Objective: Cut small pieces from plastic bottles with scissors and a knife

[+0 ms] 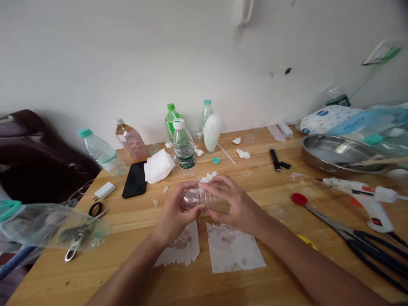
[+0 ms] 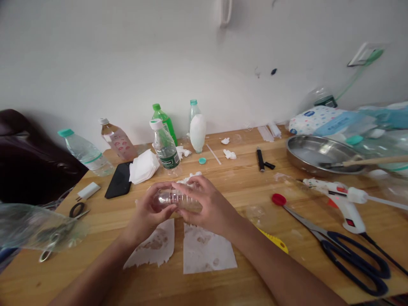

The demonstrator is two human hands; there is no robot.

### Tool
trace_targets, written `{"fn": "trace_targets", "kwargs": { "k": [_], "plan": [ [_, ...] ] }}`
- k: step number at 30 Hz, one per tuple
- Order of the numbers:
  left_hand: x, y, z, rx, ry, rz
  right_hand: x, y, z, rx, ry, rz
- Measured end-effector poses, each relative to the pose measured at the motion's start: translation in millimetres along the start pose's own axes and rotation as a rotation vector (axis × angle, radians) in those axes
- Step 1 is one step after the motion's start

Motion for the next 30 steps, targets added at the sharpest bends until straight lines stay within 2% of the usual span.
{"fn": "trace_targets", "kwargs": {
  "k": [5, 11, 14, 22, 27, 30],
  "plan": [
    [2, -0.6, -2, -0.066, -0.045, 0.089, 3, -2, 1, -0.037, -0.033, 0.058],
    [3, 2.4, -1, 0.064, -0.089, 0.142, 1, 3, 4, -0.022, -0.086, 0.14],
    [5, 2.3, 0, 0.065, -0.105, 0.178, 0, 5, 5, -0.022, -0.115, 0.166],
    [10, 9.4, -2, 0.106, -0.081, 0.134, -1, 4, 3, 0.021, -0.161, 0.162],
    [12, 8.8, 1, 0.081, -0.009, 0.037, -1, 3, 1, 0.077, -0.197, 0.152],
    [9, 6.1, 3, 0.046, 0.023, 0.002, 0, 0, 0, 0.064, -0.183, 0.144]
  ]
}}
Point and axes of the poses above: each hand's wrist, its own z-axis towards the middle knuckle, its own y-axis out of the back of the hand, x = y × z, the point moved 1 cm from there along z, towards the middle knuckle, and after that the axes turned 2 degrees about -x, right-handed, at the moved point
